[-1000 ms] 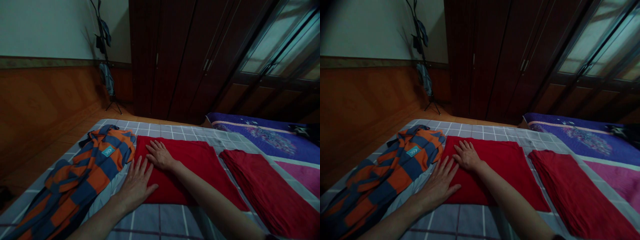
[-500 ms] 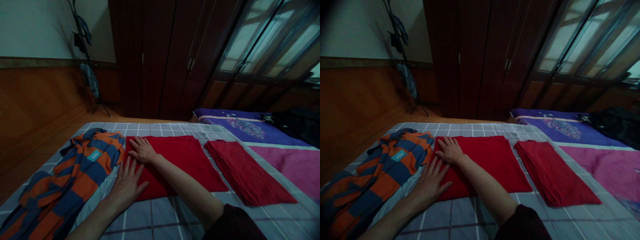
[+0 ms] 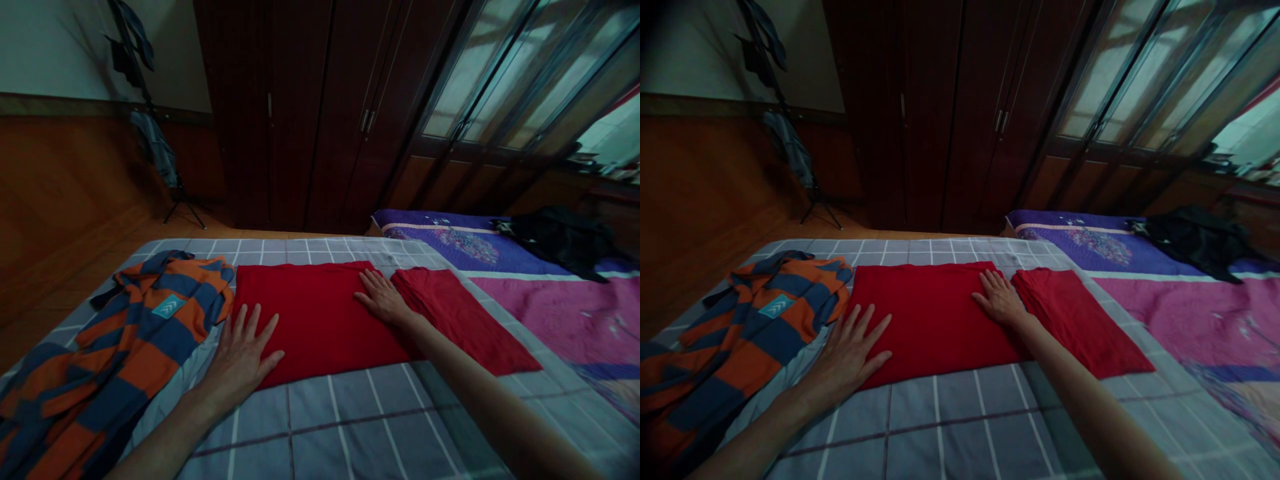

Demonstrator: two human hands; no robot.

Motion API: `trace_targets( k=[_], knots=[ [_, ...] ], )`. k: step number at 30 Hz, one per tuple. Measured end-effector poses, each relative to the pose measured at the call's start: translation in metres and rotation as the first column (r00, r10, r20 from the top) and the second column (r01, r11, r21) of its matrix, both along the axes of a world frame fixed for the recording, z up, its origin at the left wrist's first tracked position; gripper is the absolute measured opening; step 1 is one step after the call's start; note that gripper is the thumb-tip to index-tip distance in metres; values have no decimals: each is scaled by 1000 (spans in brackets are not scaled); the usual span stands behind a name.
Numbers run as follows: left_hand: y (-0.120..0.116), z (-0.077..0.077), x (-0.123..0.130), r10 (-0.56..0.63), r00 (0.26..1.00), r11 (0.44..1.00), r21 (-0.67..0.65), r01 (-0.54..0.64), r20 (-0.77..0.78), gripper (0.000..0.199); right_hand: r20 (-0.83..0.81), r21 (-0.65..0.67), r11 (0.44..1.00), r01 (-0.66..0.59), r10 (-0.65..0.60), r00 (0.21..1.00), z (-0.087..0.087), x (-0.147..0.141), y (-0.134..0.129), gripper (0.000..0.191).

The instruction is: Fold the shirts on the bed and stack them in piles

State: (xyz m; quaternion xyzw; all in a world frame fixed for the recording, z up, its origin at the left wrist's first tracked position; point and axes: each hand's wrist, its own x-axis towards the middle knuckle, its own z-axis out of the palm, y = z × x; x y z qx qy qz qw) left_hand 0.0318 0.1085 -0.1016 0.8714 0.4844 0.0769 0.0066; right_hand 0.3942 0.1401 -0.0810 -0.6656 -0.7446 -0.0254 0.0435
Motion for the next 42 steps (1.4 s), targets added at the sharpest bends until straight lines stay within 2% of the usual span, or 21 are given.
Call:
trace_targets(
  k=[1, 3, 6, 8, 10, 13, 15, 17, 22, 24, 27, 29, 31, 33, 36, 38, 40, 42],
  knots=[
    [0, 1, 0, -1, 1000, 1000, -10, 1, -6, 61, 4, 4, 1000, 26, -26, 1000, 0, 3, -5, 70],
    [0, 0, 1, 12, 1000, 1000, -10, -12, -12, 61, 0, 10, 1000, 4, -4, 1000, -4, -9, -14, 73],
    [0, -4, 1, 21, 1000, 999, 39, -21, 3, 61, -31, 1, 982, -191, 191, 981, -11, -48, -20, 76],
    [1, -8, 0, 13, 1000, 998, 69, -13, 13, 60, -38, -15, 966, -258, 258, 965, -13, -63, -13, 76],
    [2, -11, -1, 5, 1000, 997, 74, -6, 15, 60, -27, -19, 981, -195, 195, 981, -9, -60, 3, 72],
    [2, -9, -1, 11, 1000, 999, 52, -12, 6, 60, -18, 10, 999, -40, 40, 999, -1, -39, 26, 67],
    [1, -6, 0, 22, 1000, 999, 38, -22, -3, 60, -18, 28, 1000, -10, 11, 1000, 1, -36, 33, 68],
    [0, -3, 2, 29, 1000, 999, 30, -29, -7, 61, -16, 27, 998, -49, 49, 999, 0, -50, 31, 70],
    [-1, 1, 3, 31, 1000, 999, 21, -30, -7, 61, -51, -11, 966, -259, 258, 965, -8, -106, 29, 69],
    [-1, 0, 2, 31, 999, 999, 28, -31, -13, 61, -72, -11, 968, -251, 249, 966, -5, -108, 38, 68],
    [-1, -4, 0, 28, 1000, 998, 54, -28, -3, 60, -80, 8, 991, -133, 134, 988, 3, -89, 45, 68],
    [0, -7, -1, 15, 1000, 997, 71, -16, 12, 60, -80, 19, 998, -61, 63, 995, 7, -81, 34, 70],
    [0, -11, -1, 8, 1000, 996, 89, -10, 21, 60, -92, 13, 997, -72, 73, 993, 9, -85, 8, 72],
    [0, -14, -1, 9, 1000, 994, 108, -11, 20, 60, -134, -19, 981, -195, 191, 972, 11, -101, -28, 71],
    [0, -15, -1, 6, 1000, 993, 119, -7, 14, 60, -233, -116, 890, -440, 406, 883, 13, -125, -78, 69],
    [0, -14, -2, 6, 1000, 993, 117, -8, 10, 60, -273, -164, 849, -502, 450, 851, 14, -126, -98, 71],
    [0, -13, -2, 10, 1000, 993, 114, -11, 9, 61, -251, -178, 870, -461, 413, 876, 12, -109, -108, 73],
    [0, -12, -2, 10, 1000, 995, 103, -10, 6, 61, -185, -157, 921, -357, 327, 927, 6, -79, -112, 72]
  ],
)
